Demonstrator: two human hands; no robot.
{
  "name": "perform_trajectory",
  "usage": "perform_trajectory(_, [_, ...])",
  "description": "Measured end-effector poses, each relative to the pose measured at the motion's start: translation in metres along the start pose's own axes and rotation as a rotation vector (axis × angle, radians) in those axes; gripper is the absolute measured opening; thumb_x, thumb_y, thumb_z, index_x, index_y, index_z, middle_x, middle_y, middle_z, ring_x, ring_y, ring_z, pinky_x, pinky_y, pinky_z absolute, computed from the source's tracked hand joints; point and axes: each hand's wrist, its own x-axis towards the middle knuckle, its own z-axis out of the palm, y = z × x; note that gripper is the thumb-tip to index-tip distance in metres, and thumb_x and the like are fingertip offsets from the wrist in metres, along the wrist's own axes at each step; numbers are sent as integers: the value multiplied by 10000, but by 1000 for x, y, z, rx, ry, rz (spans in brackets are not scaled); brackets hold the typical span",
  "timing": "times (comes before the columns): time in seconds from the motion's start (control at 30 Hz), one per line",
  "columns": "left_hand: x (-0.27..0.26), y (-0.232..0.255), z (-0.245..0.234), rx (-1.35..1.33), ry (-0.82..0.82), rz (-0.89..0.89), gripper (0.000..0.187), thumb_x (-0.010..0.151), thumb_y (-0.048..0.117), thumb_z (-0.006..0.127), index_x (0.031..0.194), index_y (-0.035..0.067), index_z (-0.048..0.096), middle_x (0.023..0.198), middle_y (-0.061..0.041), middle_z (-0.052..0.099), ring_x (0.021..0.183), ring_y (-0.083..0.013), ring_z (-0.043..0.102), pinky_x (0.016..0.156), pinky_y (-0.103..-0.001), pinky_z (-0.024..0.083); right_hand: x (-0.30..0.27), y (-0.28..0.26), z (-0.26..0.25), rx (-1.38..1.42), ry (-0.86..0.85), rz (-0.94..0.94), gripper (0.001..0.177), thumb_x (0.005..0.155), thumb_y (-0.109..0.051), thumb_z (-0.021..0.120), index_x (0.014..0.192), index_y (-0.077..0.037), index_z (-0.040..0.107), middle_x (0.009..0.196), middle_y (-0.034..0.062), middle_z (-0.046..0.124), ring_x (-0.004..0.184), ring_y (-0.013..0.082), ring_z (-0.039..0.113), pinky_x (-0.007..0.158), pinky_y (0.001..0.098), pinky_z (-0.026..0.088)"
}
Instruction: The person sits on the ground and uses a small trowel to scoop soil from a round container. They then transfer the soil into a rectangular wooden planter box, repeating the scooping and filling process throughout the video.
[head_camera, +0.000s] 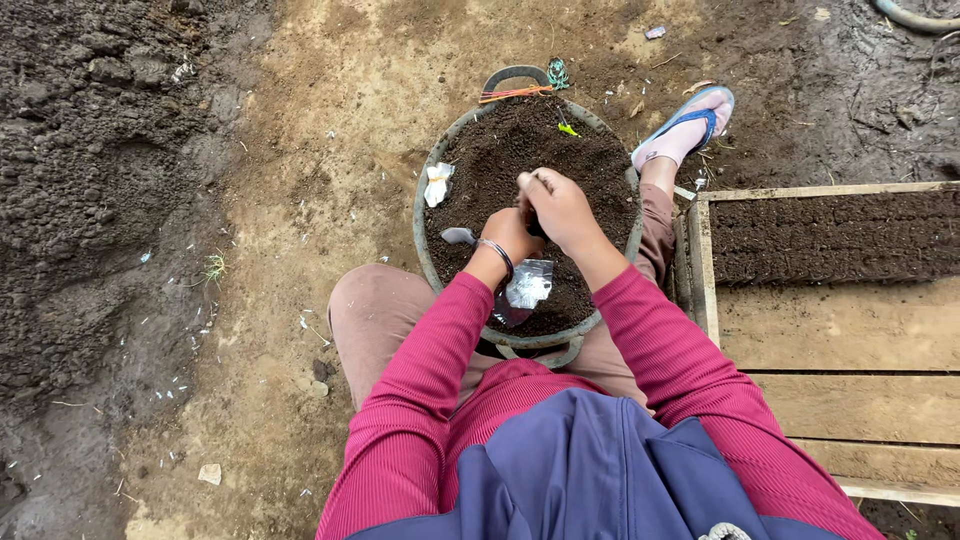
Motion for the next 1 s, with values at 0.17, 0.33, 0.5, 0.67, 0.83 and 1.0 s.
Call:
perform_trajectory(0.17, [-13,4,-41,-27,-16,8,183,601,297,649,726,167,682,468,29,603,772,-215,681,780,-367,535,-22,-46,-26,-961,-373,-207,354,832,-60,528,1174,-149,558,1263,51,532,1195,332,444,949,525,385])
perform_trajectory(0.33, [11,-18,-16,-58,-65,-2,417,685,226,632,1099,179,607,740,25,649,808,-142,651,828,-290,513,-24,6,-15,-887,-418,-106,698,680,-158,771,1273,-126,405,1183,147,559,1118,347,492,916,521,429])
perform_trajectory(0.5, [-36,1,-30,-102,90,-26,466,733,68,704,1083,53,396,1160,-164,382,1015,-381,585,877,-445,540,-12,33,-12,-853,-356,-308,398,727,-159,718,1087,-104,557,984,116,638,997,323,608,869,429,488])
perform_trajectory(0.67, [-7,-9,28,-174,30,39,475,813,183,564,1278,115,493,1187,-139,580,1154,-329,528,1004,-435,427,-7,33,-35,-1110,-369,-305,265,727,-146,628,992,-145,635,902,83,644,926,288,636,819,415,519])
perform_trajectory(0.83, [17,43,88,-496,-152,76,379,835,237,557,1206,160,575,952,-33,627,915,-178,547,828,-305,464,-36,17,-139,-991,-116,-83,305,717,-269,668,996,-147,652,920,113,667,936,316,635,826,447,512])
perform_trajectory(1.0, [2,124,126,-329,-394,364,475,847,245,577,1293,114,484,1238,-162,582,1214,-355,474,1034,-480,395,-84,24,-293,-858,239,96,390,700,-352,701,1032,-149,677,971,154,680,983,347,623,860,469,496])
